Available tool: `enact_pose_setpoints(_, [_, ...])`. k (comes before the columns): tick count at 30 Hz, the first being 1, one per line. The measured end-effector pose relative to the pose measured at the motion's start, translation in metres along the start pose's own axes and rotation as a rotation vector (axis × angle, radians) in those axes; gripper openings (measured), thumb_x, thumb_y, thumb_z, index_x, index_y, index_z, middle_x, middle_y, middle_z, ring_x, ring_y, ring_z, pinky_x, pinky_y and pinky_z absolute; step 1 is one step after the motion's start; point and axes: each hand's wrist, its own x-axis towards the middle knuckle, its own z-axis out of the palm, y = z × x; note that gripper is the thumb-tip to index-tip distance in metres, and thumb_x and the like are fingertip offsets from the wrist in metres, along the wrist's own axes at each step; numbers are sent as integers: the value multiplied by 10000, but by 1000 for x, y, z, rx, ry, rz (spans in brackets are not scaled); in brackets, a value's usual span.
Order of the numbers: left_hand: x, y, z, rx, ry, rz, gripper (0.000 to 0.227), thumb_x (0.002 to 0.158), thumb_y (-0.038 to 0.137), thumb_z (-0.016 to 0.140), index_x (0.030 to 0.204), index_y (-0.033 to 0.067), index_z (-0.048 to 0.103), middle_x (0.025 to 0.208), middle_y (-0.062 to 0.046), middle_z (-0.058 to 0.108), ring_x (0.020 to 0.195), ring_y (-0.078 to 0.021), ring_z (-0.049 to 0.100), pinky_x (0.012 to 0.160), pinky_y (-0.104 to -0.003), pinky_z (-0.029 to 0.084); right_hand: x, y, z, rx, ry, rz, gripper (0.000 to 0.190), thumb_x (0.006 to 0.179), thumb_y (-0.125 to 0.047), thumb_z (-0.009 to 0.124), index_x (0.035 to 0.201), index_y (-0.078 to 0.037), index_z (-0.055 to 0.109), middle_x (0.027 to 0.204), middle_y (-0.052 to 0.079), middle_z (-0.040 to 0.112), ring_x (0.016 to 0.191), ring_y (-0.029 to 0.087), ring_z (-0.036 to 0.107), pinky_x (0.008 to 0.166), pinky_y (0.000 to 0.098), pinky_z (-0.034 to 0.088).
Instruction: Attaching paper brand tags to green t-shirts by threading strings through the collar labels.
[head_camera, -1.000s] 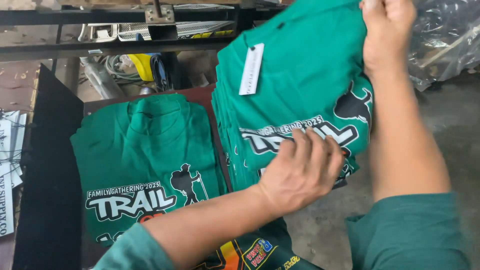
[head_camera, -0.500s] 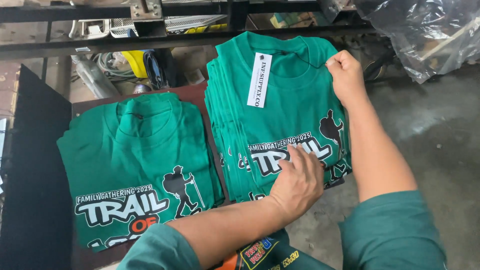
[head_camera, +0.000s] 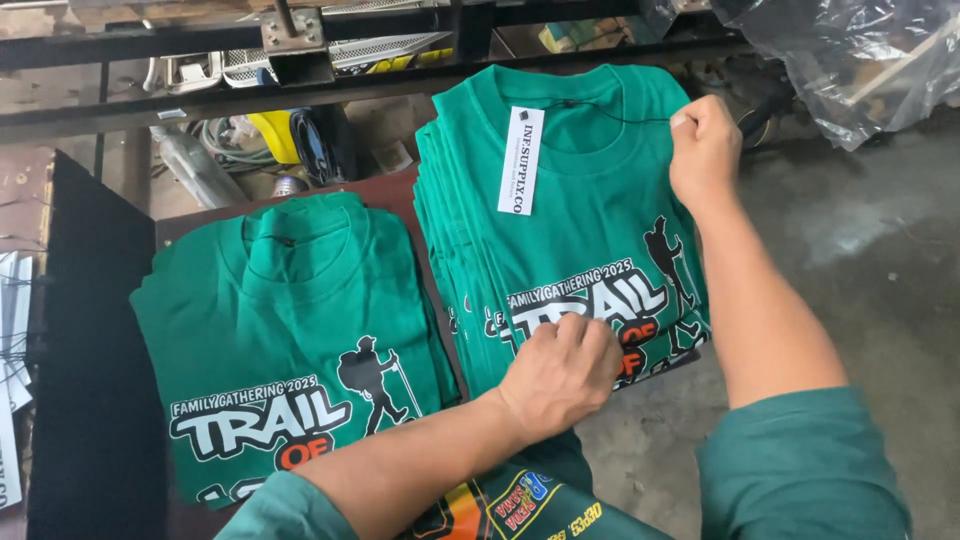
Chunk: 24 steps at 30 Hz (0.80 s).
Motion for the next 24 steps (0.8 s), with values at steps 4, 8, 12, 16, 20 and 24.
enact_pose_setpoints(4, [-2,15,-7,-4,39,-11,219,946,-1,551,753,102,562,796,-92,427,668,-259,382,492,-359,254,-8,6,5,-36,43,-21,108,1024,-56,597,917,-52,599,923,112,637,864,306,609,755,461,452])
enact_pose_setpoints(8, [-20,6,21,-76,-145,-143,104,898,-8,564,841,20,646,839,-145,531,650,-317,507,470,-422,404,-8,1,1,-69,-63,-31,112,1011,-32,570,921,-48,635,946,116,675,895,316,627,796,453,471])
enact_pose_setpoints(12, [40,-57,-34,-86,45,-172,513,918,338,789,1275,14,614,926,-132,529,762,-312,499,487,-426,348,1,-16,-13,-169,24,-67,126,969,-76,594,951,-54,716,973,138,694,912,352,634,819,473,475])
enact_pose_setpoints(16, [76,-135,-21,149,-10,-424,763,957,666,699,1494,170,479,1537,-138,368,1392,-385,389,951,-573,466,20,-98,-23,-50,116,-215,242,1028,-96,557,1220,19,650,1331,226,609,1224,397,585,956,532,431])
enact_pose_setpoints(20, [66,-178,17,43,-208,-572,935,937,822,362,1567,135,423,1678,-115,226,1543,-396,135,1101,-777,280,13,-128,15,-35,-272,-246,540,1141,-426,431,1602,-146,441,1634,208,406,1480,466,379,1153,632,322])
enact_pose_setpoints(24, [52,-185,26,-90,-195,-624,958,922,820,307,1582,131,388,1694,-117,208,1562,-399,121,1115,-739,295,9,-154,17,-106,-490,-46,654,1054,-620,263,1552,-262,490,1625,62,441,1521,329,289,1112,654,181])
